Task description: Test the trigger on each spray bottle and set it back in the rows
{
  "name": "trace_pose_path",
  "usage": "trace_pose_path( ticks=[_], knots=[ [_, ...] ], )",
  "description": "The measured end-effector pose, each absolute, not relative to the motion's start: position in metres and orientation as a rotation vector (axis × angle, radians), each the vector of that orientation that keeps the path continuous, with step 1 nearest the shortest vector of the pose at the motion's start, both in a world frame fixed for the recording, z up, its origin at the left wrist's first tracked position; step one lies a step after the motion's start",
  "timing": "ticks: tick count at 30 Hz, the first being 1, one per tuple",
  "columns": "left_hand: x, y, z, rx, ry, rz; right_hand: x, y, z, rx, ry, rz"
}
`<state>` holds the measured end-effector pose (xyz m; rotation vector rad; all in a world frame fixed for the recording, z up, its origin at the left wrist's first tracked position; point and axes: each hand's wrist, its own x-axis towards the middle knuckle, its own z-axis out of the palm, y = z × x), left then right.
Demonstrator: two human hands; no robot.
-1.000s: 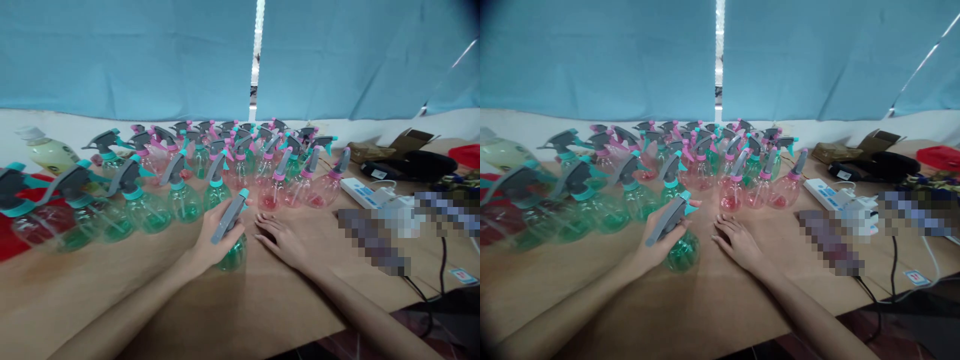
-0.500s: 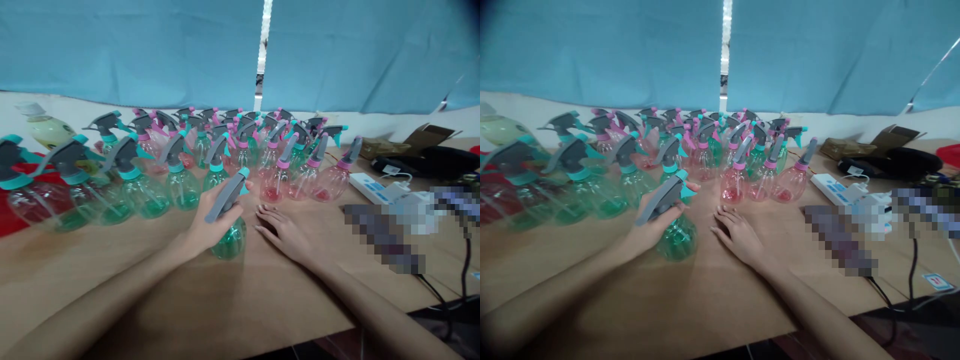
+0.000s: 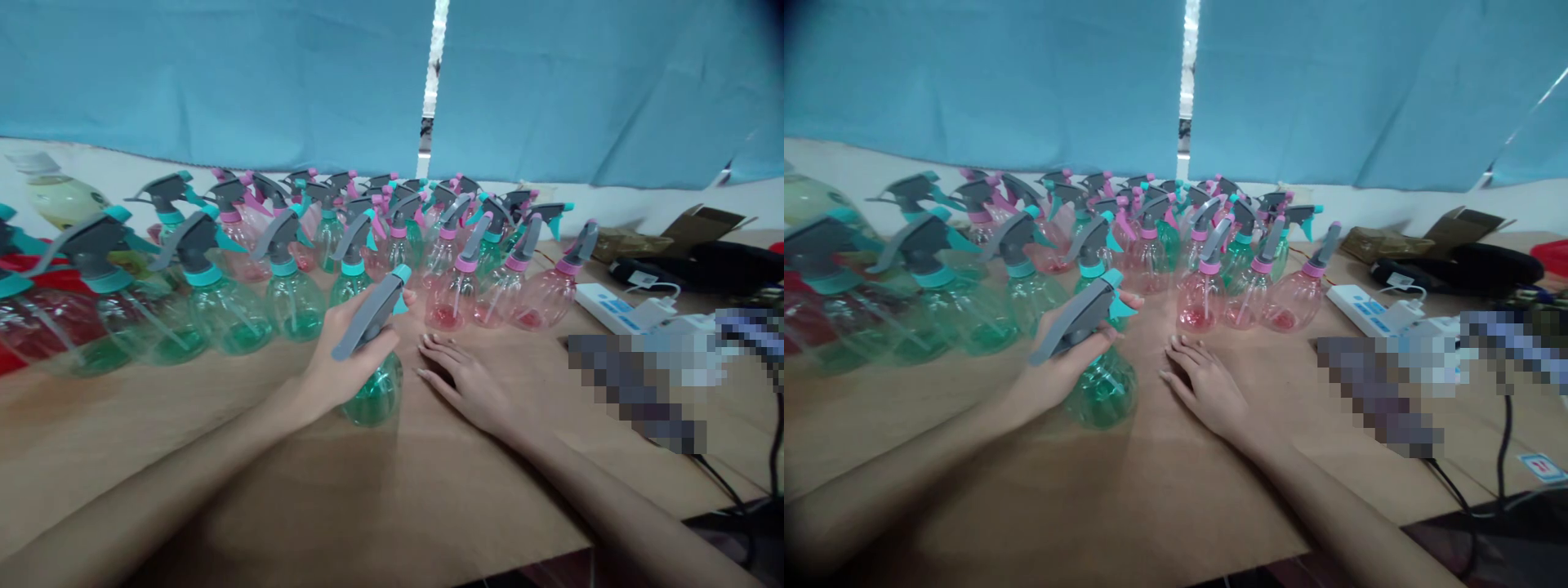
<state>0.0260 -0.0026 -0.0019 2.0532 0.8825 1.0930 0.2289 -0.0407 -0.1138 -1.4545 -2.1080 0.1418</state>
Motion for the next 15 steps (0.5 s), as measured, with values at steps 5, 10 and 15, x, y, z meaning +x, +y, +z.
trace_pose_path(
  ticks=[5, 10, 15],
  knots=[
    [0.0260, -0.0006, -0.0039, 2.056, 0.871, 1.113, 0.2290, -0.0406, -0.1149, -1.441, -2.102, 0.139],
    [0.0256, -0.0008, -0.0048, 2.055, 0.883, 1.131, 0.2290, -0.0405, -0.1161, -1.440, -2.101, 0.134],
    [0.0233, -0.0006, -0.0030, 2.088, 0.853, 1.086, 0.2288, -0.0408, -0.1168, -1.454, -2.107, 0.129]
  ],
)
